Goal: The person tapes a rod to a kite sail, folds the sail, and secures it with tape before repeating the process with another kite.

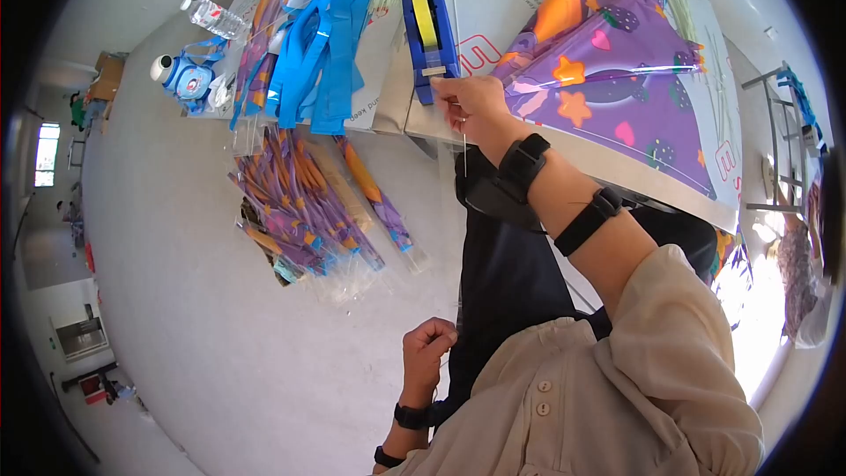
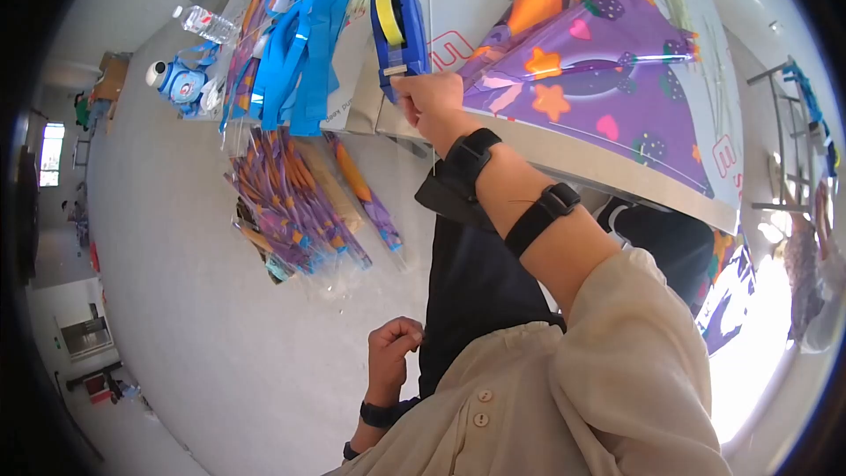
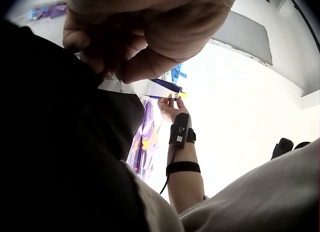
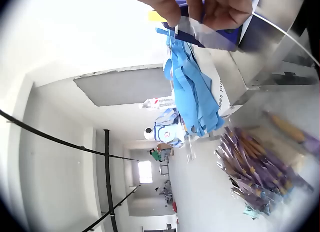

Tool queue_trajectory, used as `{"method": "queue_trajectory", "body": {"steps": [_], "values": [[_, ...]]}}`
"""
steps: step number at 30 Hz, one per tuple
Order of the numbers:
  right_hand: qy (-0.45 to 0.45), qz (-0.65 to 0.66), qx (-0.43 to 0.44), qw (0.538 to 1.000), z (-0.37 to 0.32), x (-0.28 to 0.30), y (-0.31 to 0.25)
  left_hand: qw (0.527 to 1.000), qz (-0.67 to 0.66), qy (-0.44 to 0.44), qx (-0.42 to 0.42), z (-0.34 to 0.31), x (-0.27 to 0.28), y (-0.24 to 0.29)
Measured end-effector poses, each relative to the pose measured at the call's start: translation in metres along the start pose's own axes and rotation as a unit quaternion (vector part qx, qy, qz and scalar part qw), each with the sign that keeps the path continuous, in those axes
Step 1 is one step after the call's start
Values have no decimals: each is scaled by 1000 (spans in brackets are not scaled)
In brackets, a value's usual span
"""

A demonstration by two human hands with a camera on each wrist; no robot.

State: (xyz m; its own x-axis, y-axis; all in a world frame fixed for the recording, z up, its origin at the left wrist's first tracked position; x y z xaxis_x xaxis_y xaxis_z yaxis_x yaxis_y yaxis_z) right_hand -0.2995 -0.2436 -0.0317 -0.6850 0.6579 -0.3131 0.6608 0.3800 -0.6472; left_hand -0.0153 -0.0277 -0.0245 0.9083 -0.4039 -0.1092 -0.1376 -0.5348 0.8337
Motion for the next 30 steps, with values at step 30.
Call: {"method": "queue_trajectory", "body": {"steps": [30], "values": [[-90, 257, 104, 957, -100, 144, -31, 990, 2, -134, -44, 17, 20, 23]]}}
Point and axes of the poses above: each hand's wrist, its own z-axis towards the middle knuckle, its own x-axis out of the back of the hand, y = z × x, the point moved 4 cm from there along z, towards the middle knuckle, and after that the axes turned 5 degrees about -x, right-handed, at the moved point
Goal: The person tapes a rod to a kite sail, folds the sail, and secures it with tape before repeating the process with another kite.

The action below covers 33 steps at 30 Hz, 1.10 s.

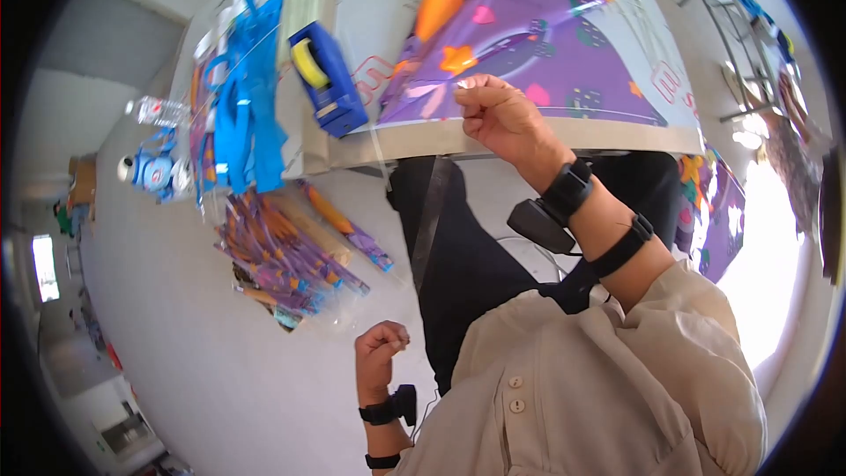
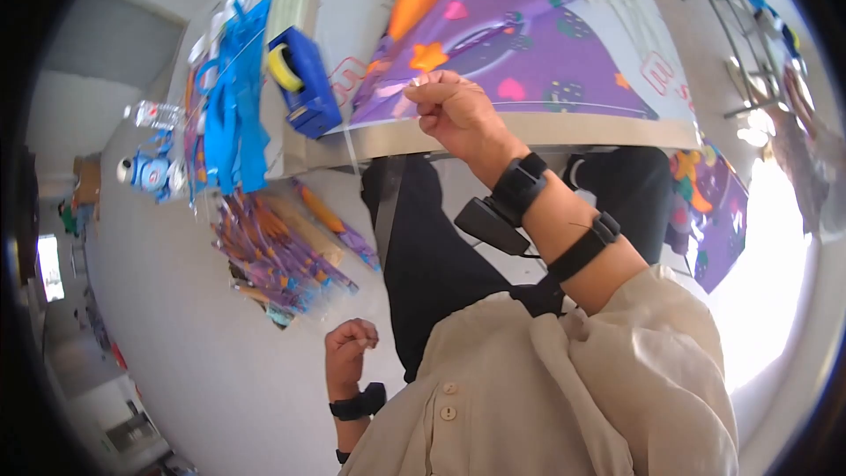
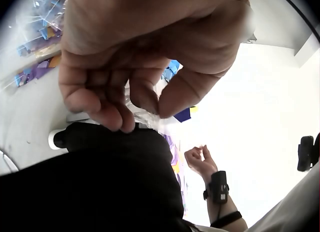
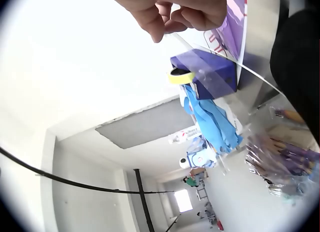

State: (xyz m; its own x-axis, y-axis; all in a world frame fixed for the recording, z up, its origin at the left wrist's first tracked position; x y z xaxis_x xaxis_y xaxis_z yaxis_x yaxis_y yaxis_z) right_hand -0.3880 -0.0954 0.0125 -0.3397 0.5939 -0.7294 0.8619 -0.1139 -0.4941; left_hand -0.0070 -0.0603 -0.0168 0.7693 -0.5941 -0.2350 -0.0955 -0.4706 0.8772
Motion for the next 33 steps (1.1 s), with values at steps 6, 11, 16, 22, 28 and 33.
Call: {"method": "queue_trajectory", "body": {"steps": [6, 11, 16, 22, 28, 33], "values": [[79, 121, 118, 982, -128, 140, -80, 971, 167, -173, 7, 67, -65, 66], [139, 110, 186, 966, -174, 227, -103, 945, 264, -195, 20, 125, -130, 95], [219, 141, 225, 939, -164, 254, -131, 940, 271, -201, -44, 184, -172, 111], [350, -65, 269, 895, -143, 281, -164, 935, 302, -149, -110, 233, -203, 120], [453, -309, 283, 787, -121, 300, -175, 927, 322, -122, -148, 265, -222, 115], [530, -353, 283, 717, -113, 306, -168, 930, 318, -108, -149, 278, -225, 111]]}}
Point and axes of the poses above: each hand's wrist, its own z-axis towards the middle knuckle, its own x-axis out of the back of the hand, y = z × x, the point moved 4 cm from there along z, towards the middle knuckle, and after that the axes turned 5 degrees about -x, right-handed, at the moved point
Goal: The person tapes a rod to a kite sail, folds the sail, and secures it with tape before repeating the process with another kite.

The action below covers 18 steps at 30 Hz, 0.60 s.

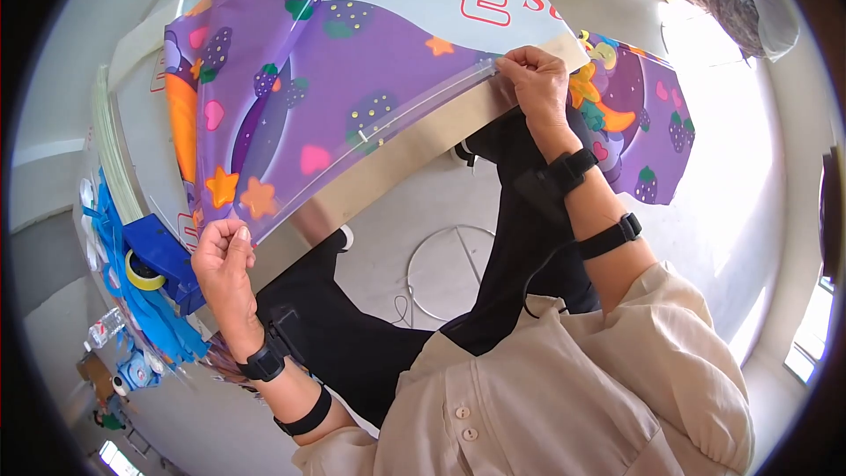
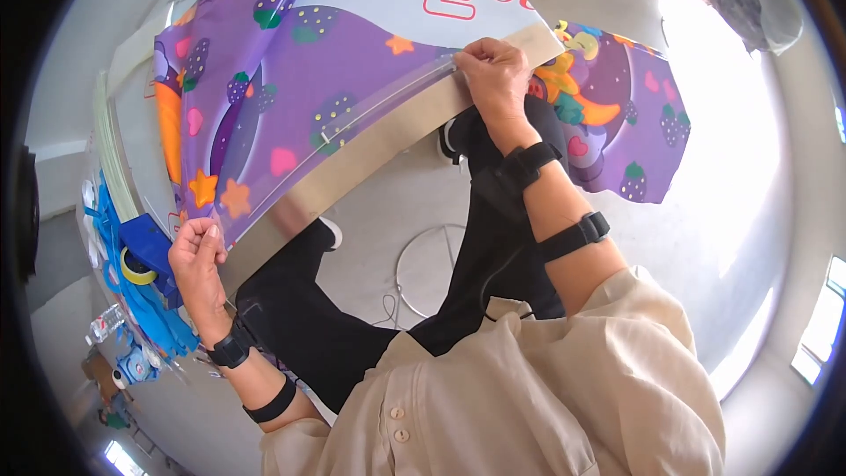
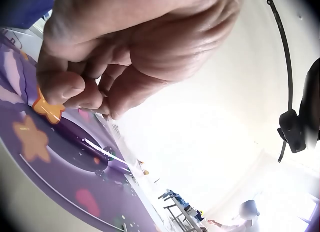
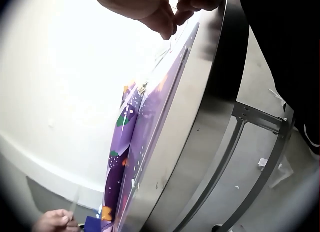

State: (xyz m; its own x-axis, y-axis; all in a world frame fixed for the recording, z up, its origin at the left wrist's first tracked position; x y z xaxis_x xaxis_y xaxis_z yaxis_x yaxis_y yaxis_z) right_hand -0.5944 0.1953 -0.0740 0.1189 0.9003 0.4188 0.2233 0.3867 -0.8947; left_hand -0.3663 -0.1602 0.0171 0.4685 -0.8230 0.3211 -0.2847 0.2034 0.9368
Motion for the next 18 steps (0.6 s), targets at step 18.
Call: {"method": "queue_trajectory", "body": {"steps": [18], "values": [[61, -163, 42, 984, -10, -8, -8, 999, 35, -7, 19, 12, -5, -19]]}}
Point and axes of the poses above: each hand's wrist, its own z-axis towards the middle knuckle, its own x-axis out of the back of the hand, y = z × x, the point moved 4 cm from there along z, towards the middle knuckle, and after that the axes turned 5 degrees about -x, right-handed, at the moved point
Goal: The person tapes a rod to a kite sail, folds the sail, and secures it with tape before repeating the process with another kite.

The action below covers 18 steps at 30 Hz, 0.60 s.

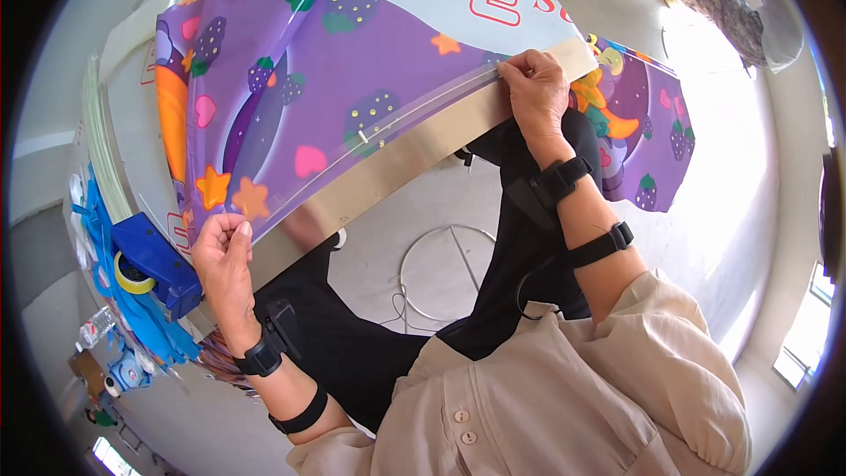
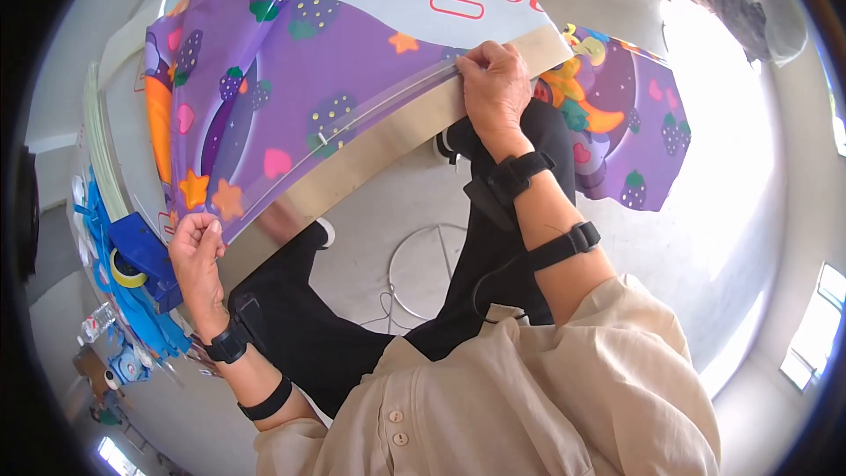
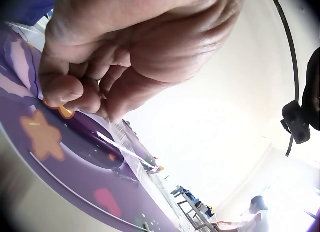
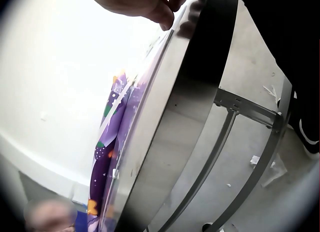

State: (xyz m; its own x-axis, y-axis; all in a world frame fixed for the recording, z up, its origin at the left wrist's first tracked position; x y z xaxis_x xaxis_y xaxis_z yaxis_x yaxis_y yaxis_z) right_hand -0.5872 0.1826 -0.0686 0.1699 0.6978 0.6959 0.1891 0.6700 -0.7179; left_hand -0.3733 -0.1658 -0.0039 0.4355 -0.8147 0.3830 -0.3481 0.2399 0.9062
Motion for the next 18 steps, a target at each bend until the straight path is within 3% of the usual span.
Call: {"method": "queue_trajectory", "body": {"steps": [18], "values": [[12, -63, -23, 998, 4, -5, -1, 999, -14, 17, 29, 4, 1, -16]]}}
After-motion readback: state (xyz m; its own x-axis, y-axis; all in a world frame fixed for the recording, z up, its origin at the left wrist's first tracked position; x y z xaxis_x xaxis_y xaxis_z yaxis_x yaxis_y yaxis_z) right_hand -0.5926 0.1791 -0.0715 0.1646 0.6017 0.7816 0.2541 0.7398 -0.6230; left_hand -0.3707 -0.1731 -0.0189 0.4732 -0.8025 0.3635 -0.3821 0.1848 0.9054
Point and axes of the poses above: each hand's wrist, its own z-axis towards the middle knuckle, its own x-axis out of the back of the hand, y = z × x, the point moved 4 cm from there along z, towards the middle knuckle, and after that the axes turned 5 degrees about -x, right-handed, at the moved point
